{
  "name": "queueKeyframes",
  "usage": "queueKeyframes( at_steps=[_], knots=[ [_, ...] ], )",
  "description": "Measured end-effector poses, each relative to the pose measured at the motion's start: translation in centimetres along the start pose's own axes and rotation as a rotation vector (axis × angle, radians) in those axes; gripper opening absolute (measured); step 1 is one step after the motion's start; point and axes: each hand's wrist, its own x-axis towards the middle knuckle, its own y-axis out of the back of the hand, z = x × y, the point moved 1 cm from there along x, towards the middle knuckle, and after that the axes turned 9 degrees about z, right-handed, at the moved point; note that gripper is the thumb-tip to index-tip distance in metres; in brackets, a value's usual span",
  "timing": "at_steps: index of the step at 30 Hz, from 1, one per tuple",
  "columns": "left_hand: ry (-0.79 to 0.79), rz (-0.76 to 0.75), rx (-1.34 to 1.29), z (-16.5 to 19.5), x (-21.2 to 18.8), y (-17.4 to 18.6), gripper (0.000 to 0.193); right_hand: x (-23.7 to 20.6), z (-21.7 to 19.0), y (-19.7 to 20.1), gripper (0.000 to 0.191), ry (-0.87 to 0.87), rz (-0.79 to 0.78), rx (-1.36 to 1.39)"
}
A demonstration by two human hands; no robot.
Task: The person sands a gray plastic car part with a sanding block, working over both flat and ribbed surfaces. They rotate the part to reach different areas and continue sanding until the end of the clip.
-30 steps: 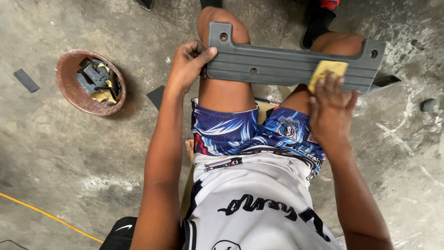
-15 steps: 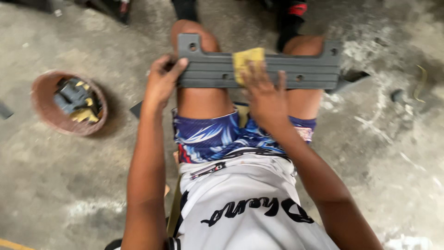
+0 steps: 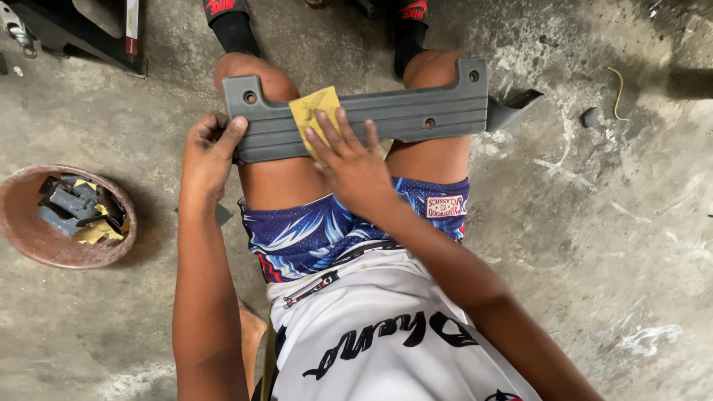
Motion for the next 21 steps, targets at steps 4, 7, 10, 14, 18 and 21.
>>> queueKeyframes(
  at_steps=[4,7,10,14,18,21],
  knots=[
    [-0.009,-0.012,-0.020,0.1,0.3,0.0,0.026,-3.7,8.1,5.0,0.052,-0.226,-0.080,-0.130],
    [0.006,-0.025,-0.040,0.2,0.4,-0.1,0.026,-6.0,13.8,8.1,0.051,-0.451,0.006,-0.083],
    [-0.001,-0.024,-0.041,0.2,0.4,-0.1,0.025,-5.2,12.8,7.8,0.050,-0.385,0.066,-0.173],
    [0.000,-0.012,-0.016,0.2,0.1,0.2,0.025,0.6,3.7,3.5,0.049,-0.161,0.106,0.128],
    [-0.005,0.003,-0.003,0.3,-0.3,0.6,0.023,3.6,-0.3,2.3,0.069,-0.011,0.139,0.213],
    [-0.035,0.001,-0.015,0.2,-0.5,0.6,0.026,2.0,4.5,4.7,0.077,-0.080,0.077,0.139]
  ],
)
